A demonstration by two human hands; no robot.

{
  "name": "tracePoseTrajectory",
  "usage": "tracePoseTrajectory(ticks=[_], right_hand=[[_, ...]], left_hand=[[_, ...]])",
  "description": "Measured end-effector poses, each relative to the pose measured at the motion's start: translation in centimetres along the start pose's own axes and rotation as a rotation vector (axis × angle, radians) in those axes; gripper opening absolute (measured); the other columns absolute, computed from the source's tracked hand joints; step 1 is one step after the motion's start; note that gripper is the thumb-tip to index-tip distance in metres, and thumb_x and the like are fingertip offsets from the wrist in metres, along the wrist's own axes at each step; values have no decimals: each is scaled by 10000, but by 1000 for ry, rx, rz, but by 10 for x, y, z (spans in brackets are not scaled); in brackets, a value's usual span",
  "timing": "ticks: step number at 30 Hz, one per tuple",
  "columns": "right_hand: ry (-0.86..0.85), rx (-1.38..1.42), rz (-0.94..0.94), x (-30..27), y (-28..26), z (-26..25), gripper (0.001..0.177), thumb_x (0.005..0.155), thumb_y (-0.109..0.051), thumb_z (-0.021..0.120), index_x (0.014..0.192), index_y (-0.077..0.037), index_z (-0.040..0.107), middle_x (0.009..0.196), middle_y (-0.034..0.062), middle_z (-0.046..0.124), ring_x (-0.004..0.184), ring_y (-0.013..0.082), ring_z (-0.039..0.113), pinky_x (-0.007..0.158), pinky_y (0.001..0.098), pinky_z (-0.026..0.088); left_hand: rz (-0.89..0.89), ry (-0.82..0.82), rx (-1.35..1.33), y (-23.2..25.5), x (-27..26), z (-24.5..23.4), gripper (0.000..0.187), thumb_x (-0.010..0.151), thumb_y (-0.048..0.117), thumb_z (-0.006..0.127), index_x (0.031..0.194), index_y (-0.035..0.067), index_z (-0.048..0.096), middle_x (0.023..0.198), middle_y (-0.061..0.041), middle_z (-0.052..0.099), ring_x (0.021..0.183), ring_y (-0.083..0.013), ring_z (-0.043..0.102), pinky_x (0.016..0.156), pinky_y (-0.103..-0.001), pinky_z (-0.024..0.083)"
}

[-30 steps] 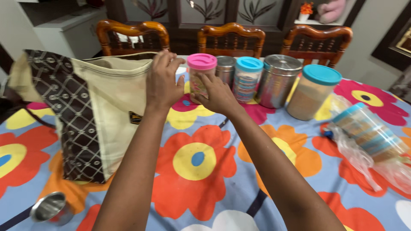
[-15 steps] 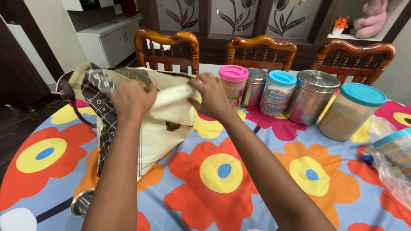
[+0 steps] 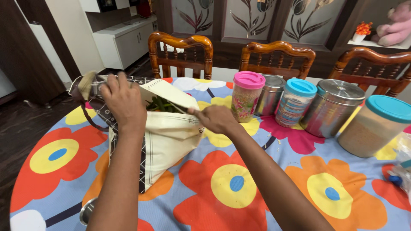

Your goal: The person pours grains from a plastic bag into a clear container, secures the lid, and then unpacks vegetables from a tote bag onto the table. The person arranges the containers and vegetables on the table.

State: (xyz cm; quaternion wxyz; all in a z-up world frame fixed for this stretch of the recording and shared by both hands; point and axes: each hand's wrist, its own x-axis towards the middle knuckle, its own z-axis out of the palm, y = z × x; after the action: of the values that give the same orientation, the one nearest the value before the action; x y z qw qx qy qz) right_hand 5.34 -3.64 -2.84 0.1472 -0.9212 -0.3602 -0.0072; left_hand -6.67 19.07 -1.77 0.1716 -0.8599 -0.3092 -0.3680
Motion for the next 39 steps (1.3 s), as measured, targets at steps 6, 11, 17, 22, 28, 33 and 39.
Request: tracePoseTrajectory(ticks=[6, 11, 17, 22, 28, 33, 39], right_hand=[[616, -184, -501, 30, -15, 14, 547, 597, -252, 765, 1143, -269, 738, 1312, 161, 585, 1172, 398, 636, 960, 538, 504], [350, -209, -531, 51, -35, 38, 991, 664, -231, 806, 1512, -438, 337, 1511, 288, 340, 1157, 456, 598, 853, 526, 542], [105, -194, -234, 57, -33, 62, 987, 850, -184, 689, 1654, -306, 130, 1172, 232, 649, 1041, 428, 643, 846, 507, 551], [278, -38, -193, 69, -3, 77, 818, 780, -73, 666, 1537, -50, 359, 899, 241, 716, 884, 437, 691, 792, 526, 555], [555, 230, -164, 60, 44, 71, 458, 804, -84, 653, 1259, -34, 628, 847, 263, 711, 804, 466, 691, 789, 538, 545], [599, 445, 54, 49, 71, 63, 301, 882, -106, 620, 1168, -27, 672, 774, 260, 702, 740, 407, 718, 704, 487, 552], [894, 520, -56, 45, 122, 83, 408, 844, -48, 631, 1249, 1, 632, 833, 260, 706, 752, 376, 732, 700, 446, 557]], left_hand=[[-372, -359, -95, -17, -7, 5, 887, 650, 315, 914, 1452, 273, 537, 1663, -227, 86, 1401, -540, 345, 1041, -665, 380], [-532, -580, -366, -35, -26, 39, 1070, 561, 406, 973, 1507, 386, 474, 1643, -315, 161, 1255, -467, 588, 937, -493, 560], [-551, -532, -302, -33, -26, 47, 1212, 567, 463, 966, 1584, 430, 308, 1500, -365, 318, 1189, -478, 589, 903, -478, 554], [-570, -493, -400, -37, -29, 53, 1246, 630, 379, 928, 1612, 406, 163, 1214, -296, 593, 1091, -462, 628, 882, -494, 542], [-635, -308, -987, -23, -29, 63, 987, 715, 57, 743, 1531, 362, 278, 1086, -152, 739, 1002, -361, 717, 908, -438, 553], [-531, -48, -1309, -5, -22, 62, 842, 686, -82, 625, 1422, 272, 420, 1127, -105, 716, 973, -245, 725, 845, -358, 555], [-176, -3, -1508, 12, -16, 53, 797, 672, -170, 553, 1368, 212, 487, 1060, -41, 648, 895, -154, 681, 643, -261, 537]])
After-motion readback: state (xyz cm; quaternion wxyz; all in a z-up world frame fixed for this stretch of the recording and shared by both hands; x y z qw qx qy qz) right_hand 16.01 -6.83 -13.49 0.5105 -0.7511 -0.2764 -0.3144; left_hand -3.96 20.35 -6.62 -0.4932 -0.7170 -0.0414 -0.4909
